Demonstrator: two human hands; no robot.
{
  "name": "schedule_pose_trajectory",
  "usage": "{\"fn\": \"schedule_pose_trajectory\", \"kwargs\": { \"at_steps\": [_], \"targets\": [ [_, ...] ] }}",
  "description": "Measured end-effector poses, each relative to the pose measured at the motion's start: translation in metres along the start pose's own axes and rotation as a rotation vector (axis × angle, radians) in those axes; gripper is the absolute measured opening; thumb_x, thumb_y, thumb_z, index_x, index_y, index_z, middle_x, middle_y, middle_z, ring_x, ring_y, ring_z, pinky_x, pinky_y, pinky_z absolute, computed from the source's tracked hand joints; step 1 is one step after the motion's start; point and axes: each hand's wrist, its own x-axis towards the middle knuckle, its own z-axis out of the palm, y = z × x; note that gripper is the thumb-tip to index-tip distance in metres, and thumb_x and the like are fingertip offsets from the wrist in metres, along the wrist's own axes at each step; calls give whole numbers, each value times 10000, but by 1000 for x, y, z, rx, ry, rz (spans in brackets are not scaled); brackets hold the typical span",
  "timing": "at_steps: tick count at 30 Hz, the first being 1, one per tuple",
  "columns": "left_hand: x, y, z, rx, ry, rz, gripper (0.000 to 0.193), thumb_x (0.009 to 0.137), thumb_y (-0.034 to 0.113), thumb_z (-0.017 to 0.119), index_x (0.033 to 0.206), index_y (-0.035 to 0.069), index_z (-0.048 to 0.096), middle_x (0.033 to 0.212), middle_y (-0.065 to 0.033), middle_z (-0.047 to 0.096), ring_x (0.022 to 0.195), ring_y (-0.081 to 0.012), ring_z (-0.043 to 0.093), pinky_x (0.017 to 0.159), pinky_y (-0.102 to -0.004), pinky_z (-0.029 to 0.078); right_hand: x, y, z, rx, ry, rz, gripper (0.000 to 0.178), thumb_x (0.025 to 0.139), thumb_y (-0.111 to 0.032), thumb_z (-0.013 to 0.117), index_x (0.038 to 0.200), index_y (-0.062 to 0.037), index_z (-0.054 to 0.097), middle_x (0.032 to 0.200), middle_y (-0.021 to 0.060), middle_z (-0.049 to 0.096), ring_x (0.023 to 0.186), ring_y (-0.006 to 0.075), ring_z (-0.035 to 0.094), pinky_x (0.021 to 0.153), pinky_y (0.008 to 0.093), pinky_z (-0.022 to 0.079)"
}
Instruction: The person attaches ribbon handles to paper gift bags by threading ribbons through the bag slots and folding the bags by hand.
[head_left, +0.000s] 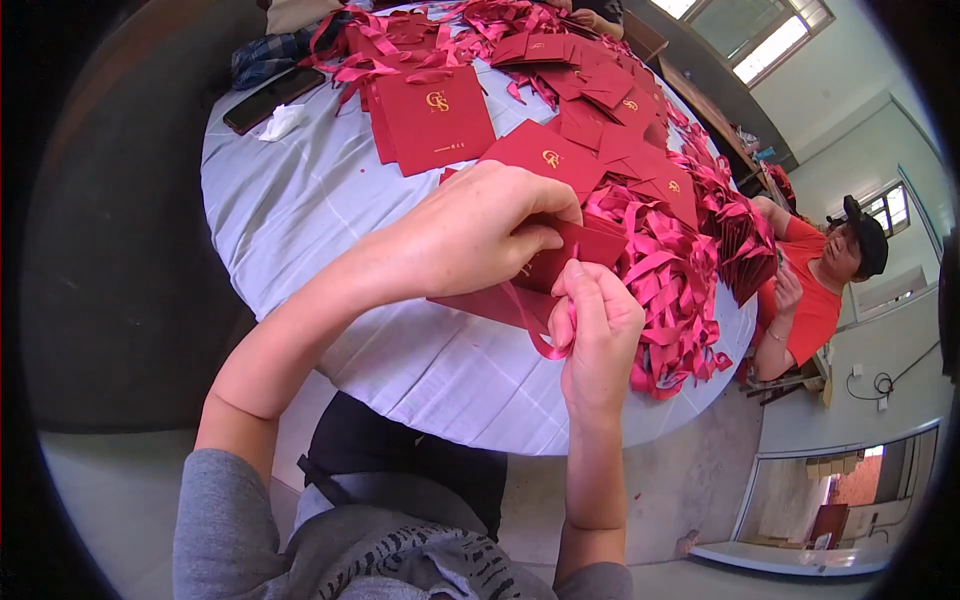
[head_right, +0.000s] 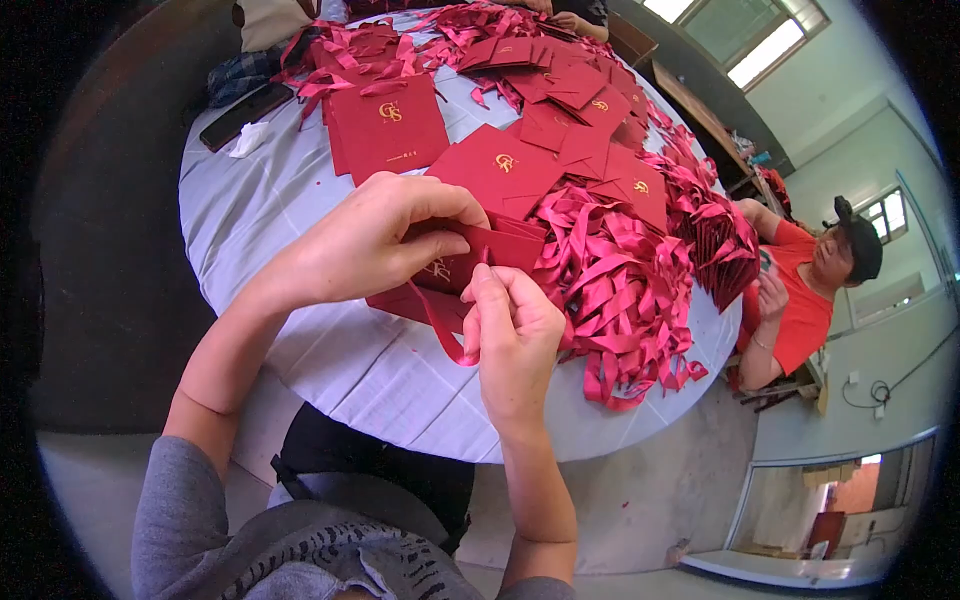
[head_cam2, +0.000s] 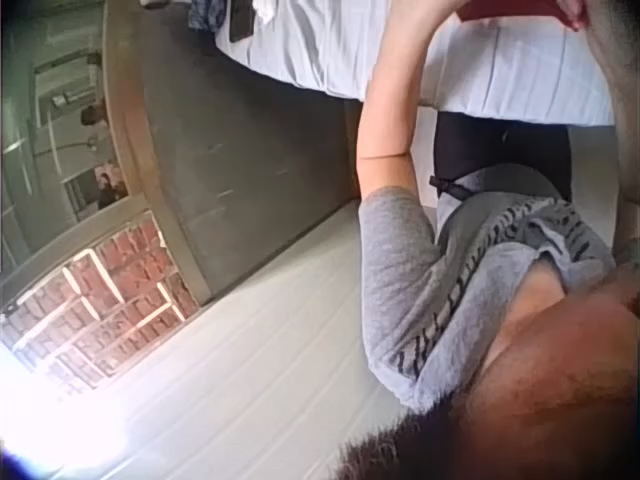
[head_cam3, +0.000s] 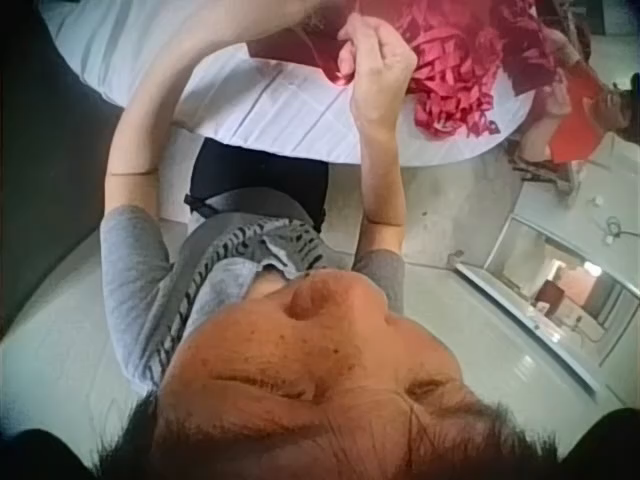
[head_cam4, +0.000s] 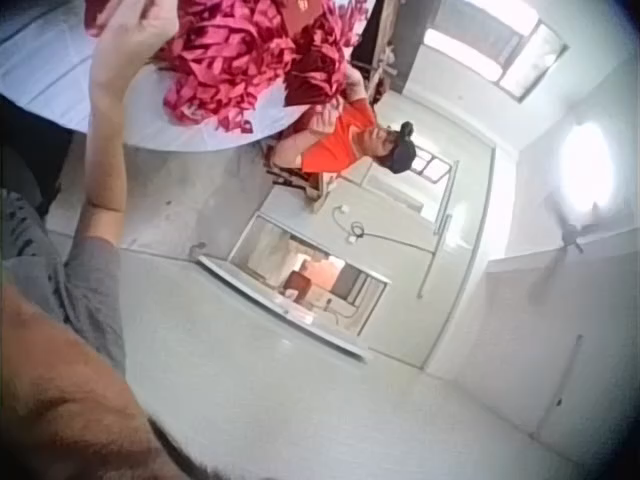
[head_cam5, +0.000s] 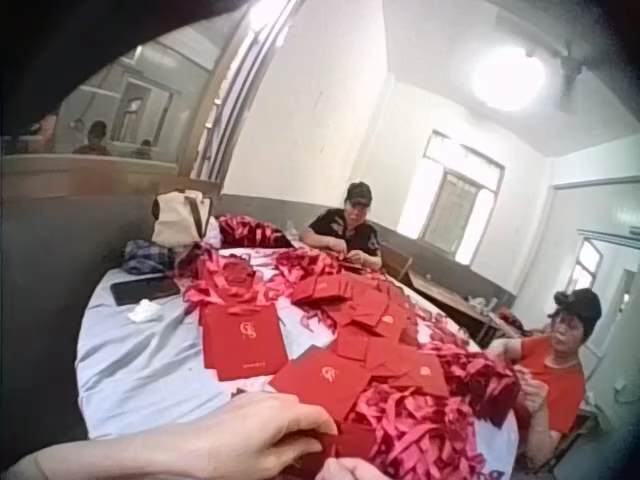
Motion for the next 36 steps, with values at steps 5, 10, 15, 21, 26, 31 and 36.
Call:
{"fn": "schedule_pose_trajectory", "kwargs": {
  "at_steps": [5,10,15,21,26,31,36],
  "targets": [
    [-4,3,9,120,89,81,188,776,34,632,960,-4,622,839,-148,647,797,-310,623,729,-370,485,2,-11,-6,-49,-31,39,238,933,-124,538,727,-7,551,510,-30,454,429,16,388,395,192,279],
    [-5,11,19,215,75,171,201,744,18,611,945,8,615,800,-143,620,774,-319,600,697,-390,461,9,-12,-8,-220,28,-57,217,920,-78,549,713,-12,535,524,-56,452,450,-5,379,399,194,264],
    [-5,9,26,287,111,206,220,755,14,601,975,14,605,811,-134,623,773,-314,602,705,-390,456,10,-3,-16,-405,-40,-145,182,919,-135,587,793,-13,542,521,8,479,469,66,461,430,260,354],
    [-10,8,27,278,153,204,308,778,12,593,1081,17,542,834,-142,621,773,-324,601,697,-389,457,16,-25,-27,-863,-14,-650,274,775,-54,704,1016,-31,574,916,109,492,836,233,523,727,337,441],
    [-14,9,28,266,171,236,364,757,-21,606,1099,13,487,843,-149,616,772,-330,600,679,-388,461,36,-41,-37,-912,-217,-598,120,817,-73,656,913,-6,632,896,114,484,831,241,520,737,332,434],
    [-18,13,29,261,166,258,386,738,-40,623,1080,11,451,841,-145,613,770,-332,598,671,-387,464,65,-64,-46,-913,-669,-295,188,869,-172,615,901,6,667,908,114,484,876,220,507,765,307,419],
    [-22,18,33,233,152,225,391,735,-42,653,1061,18,445,874,-147,612,782,-334,590,694,-395,462,93,-85,-39,-994,-968,-12,176,833,-167,668,861,7,677,800,55,561,797,126,514,703,272,412]
  ]
}}
